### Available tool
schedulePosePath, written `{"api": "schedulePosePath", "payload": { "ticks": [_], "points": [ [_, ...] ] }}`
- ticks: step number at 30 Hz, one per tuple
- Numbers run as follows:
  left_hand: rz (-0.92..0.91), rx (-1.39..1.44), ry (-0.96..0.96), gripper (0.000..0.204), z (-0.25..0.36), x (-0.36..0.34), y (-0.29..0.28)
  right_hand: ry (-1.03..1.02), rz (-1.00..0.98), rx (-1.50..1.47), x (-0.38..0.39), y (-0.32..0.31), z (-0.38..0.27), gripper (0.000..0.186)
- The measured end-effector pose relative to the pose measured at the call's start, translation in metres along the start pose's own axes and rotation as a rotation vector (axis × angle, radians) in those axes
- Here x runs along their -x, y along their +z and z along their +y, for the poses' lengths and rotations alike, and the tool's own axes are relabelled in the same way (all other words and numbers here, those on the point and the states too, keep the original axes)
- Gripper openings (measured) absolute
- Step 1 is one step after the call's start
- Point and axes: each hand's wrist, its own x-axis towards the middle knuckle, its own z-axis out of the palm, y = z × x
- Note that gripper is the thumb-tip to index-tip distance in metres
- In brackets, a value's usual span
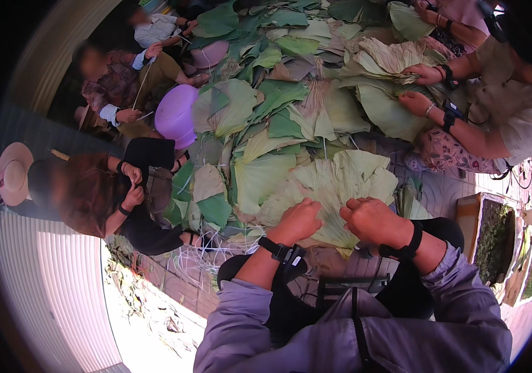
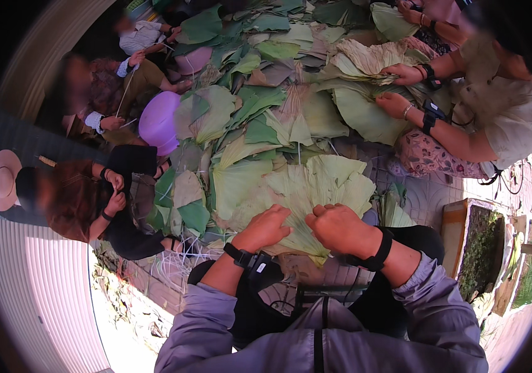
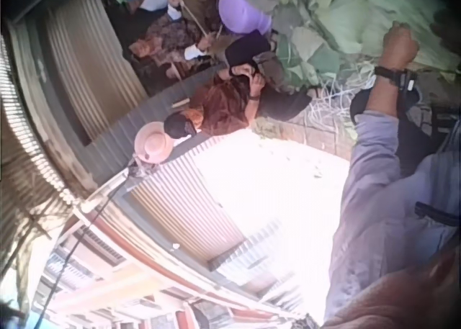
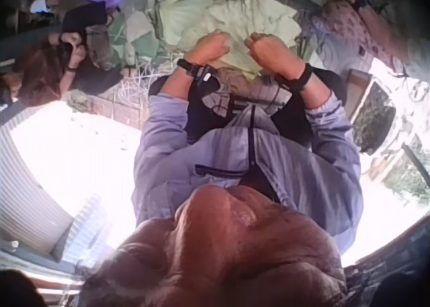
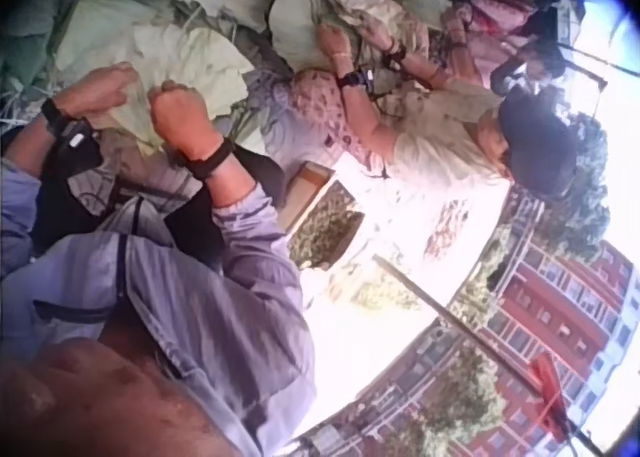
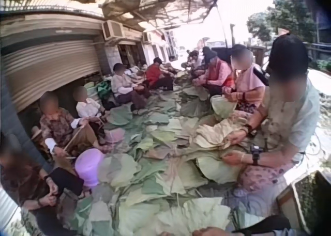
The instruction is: The person sits on a low stool and weaves a small basket using a white plastic strip. They pull the strip through the woven frame, adjust the tension, and secure the weave. The person also handles large green leaves, folding them and placing them on a pile.
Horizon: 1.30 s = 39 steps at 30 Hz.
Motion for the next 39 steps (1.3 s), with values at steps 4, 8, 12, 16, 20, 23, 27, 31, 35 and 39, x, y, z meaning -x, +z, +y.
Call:
{"api": "schedulePosePath", "payload": {
  "ticks": [4, 8, 12, 16, 20, 23, 27, 31, 35, 39],
  "points": [
    [0.054, 0.048, -0.067, 0.054, -0.007, -0.005, -0.005, 0.005, 0.038, 0.006, 0.004, -0.001, 0.007, 0.015],
    [0.199, 0.122, -0.027, 0.050, -0.024, -0.011, -0.004, 0.007, 0.037, -0.013, 0.005, -0.005, 0.007, 0.014],
    [0.221, 0.216, -0.065, 0.051, -0.037, -0.023, -0.020, 0.004, 0.026, 0.011, 0.009, -0.002, 0.008, 0.014],
    [0.249, 0.232, -0.100, 0.052, -0.039, -0.043, -0.042, 0.011, 0.013, -0.001, 0.010, -0.004, 0.010, 0.013],
    [0.331, 0.284, -0.132, 0.050, -0.081, -0.062, -0.032, 0.012, 0.000, -0.010, 0.009, -0.007, 0.009, 0.015],
    [0.299, 0.329, -0.203, 0.050, -0.113, -0.068, -0.029, 0.021, -0.022, -0.015, 0.009, -0.009, 0.009, 0.019],
    [0.305, 0.358, -0.260, 0.048, -0.140, -0.075, -0.029, 0.039, -0.059, -0.001, 0.007, -0.007, 0.010, 0.024],
    [0.348, 0.439, -0.270, 0.046, -0.161, -0.078, -0.023, 0.028, -0.084, 0.010, 0.002, -0.006, 0.008, 0.023],
    [0.309, 0.500, -0.318, 0.046, -0.171, -0.087, -0.022, 0.037, -0.102, 0.028, -0.002, -0.004, 0.008, 0.023],
    [0.390, 0.541, -0.370, 0.045, -0.207, -0.093, -0.015, 0.034, -0.107, 0.024, -0.005, -0.003, 0.008, 0.022]
  ]
}}
